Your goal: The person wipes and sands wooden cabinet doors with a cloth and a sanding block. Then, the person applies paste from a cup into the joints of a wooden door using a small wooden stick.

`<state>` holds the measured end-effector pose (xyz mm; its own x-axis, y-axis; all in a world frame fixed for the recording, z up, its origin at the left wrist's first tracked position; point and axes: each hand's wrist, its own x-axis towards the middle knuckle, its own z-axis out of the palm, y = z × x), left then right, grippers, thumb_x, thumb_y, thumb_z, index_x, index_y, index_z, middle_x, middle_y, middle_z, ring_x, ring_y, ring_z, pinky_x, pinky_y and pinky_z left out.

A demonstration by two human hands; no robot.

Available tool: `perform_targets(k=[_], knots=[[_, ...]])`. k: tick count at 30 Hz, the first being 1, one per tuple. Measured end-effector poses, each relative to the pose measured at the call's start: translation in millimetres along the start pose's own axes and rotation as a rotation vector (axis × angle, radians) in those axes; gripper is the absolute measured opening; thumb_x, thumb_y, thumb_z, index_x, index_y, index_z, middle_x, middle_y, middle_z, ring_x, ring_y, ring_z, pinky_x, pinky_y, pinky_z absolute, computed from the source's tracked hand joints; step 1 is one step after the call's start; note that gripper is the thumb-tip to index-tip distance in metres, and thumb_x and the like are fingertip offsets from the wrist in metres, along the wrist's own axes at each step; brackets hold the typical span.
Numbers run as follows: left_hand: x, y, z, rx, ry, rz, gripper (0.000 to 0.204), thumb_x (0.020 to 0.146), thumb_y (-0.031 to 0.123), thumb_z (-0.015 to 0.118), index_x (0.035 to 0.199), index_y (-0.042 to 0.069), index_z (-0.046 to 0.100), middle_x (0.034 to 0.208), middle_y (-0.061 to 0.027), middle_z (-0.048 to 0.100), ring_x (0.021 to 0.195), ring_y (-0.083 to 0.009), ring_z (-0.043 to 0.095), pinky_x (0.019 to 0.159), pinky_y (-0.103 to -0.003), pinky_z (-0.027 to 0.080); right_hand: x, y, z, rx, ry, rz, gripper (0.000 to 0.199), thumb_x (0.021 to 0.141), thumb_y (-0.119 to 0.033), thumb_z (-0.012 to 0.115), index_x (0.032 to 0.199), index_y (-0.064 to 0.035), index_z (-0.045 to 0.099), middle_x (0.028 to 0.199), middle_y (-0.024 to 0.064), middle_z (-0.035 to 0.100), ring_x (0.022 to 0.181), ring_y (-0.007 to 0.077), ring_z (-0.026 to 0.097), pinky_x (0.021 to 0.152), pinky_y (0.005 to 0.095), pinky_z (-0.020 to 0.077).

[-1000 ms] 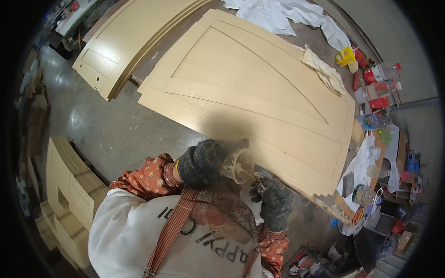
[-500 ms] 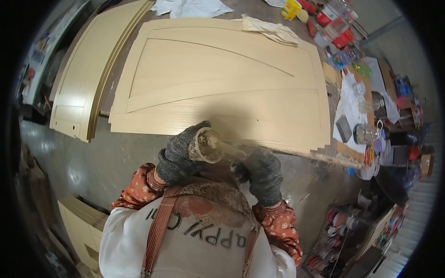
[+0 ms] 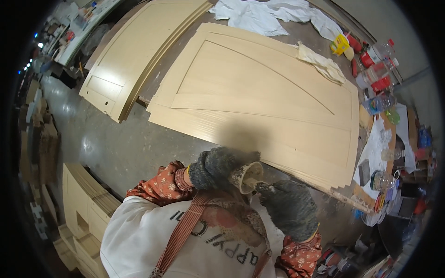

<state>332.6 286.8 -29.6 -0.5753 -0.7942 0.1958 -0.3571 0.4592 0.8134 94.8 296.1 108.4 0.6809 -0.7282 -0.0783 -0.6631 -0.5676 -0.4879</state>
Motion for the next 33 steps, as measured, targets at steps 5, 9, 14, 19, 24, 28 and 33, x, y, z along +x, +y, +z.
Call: perform_targets(k=[5,9,14,19,24,28,33], knots=[[-5,-5,-1,0.066,0.038,0.049,0.106,0.055,0.029,0.091,0.144,0.004,0.038,0.127,-0.0186,0.058,0.113,-0.0347,0.059,0.096,-0.041,0.048,10,13,7,0.425,-0.03,0.286,0.018,0.089,-0.011,0.06,0.1,0.0012,0.068,0.075,0.0114,0.069,0.063,0.0215,0.067,0.056,0.0334,0.0539],[2,2,-6,-0.162,0.037,-0.014,0.099,0.059,0.028,0.089,0.143,0.004,0.041,0.128,-0.0185,0.058,0.117,-0.0337,0.058,0.099,-0.04,0.047,9,13,24,0.954,0.137,0.521,0.025,0.093,-0.017,0.057,0.101,0.005,0.066,0.069,0.0103,0.066,0.056,0.0161,0.064,0.05,0.0287,0.0507],[1,14,-11,-0.011,0.169,-0.125,0.083,0.069,0.036,0.083,0.135,0.0,0.048,0.118,-0.0146,0.064,0.105,-0.0271,0.065,0.09,-0.035,0.054,-5,18,47,1.233,0.375,0.681,0.028,0.092,-0.022,0.06,0.102,0.0032,0.065,0.067,0.0092,0.064,0.049,0.0153,0.059,0.044,0.0259,0.0454],[5,23,-10,0.248,0.252,-0.116,0.07,0.076,0.038,0.08,0.128,-0.001,0.054,0.114,-0.0148,0.065,0.1,-0.0254,0.067,0.086,-0.034,0.055,-27,37,75,1.026,0.702,0.601,0.033,0.09,-0.021,0.063,0.111,0.004,0.064,0.073,0.0088,0.065,0.056,0.0149,0.059,0.048,0.0258,0.0452],[6,22,-12,0.152,0.193,-0.072,0.069,0.08,0.035,0.077,0.132,-0.001,0.05,0.124,-0.018,0.06,0.113,-0.0296,0.061,0.097,-0.037,0.049,-44,54,91,1.466,1.008,0.587,0.028,0.092,-0.008,0.058,0.117,0.0038,0.063,0.09,0.0097,0.069,0.071,0.0169,0.063,0.059,0.028,0.0501],[4,19,-8,0.185,0.18,-0.076,0.071,0.08,0.035,0.077,0.134,-0.001,0.048,0.125,-0.0179,0.059,0.114,-0.0298,0.06,0.098,-0.037,0.049,-41,63,95,0.311,0.928,0.413,0.031,0.09,0.002,0.055,0.12,0.0009,0.063,0.11,0.0164,0.065,0.09,0.0246,0.065,0.075,0.0334,0.0549],[2,16,-5,0.077,0.218,-0.105,0.073,0.079,0.034,0.077,0.137,0.0,0.046,0.128,-0.0182,0.058,0.114,-0.0312,0.06,0.098,-0.038,0.049,-29,65,95,-0.244,0.828,0.308,0.03,0.092,-0.001,0.055,0.121,-0.0015,0.062,0.118,0.0179,0.064,0.097,0.0322,0.065,0.084,0.0392,0.0536]])
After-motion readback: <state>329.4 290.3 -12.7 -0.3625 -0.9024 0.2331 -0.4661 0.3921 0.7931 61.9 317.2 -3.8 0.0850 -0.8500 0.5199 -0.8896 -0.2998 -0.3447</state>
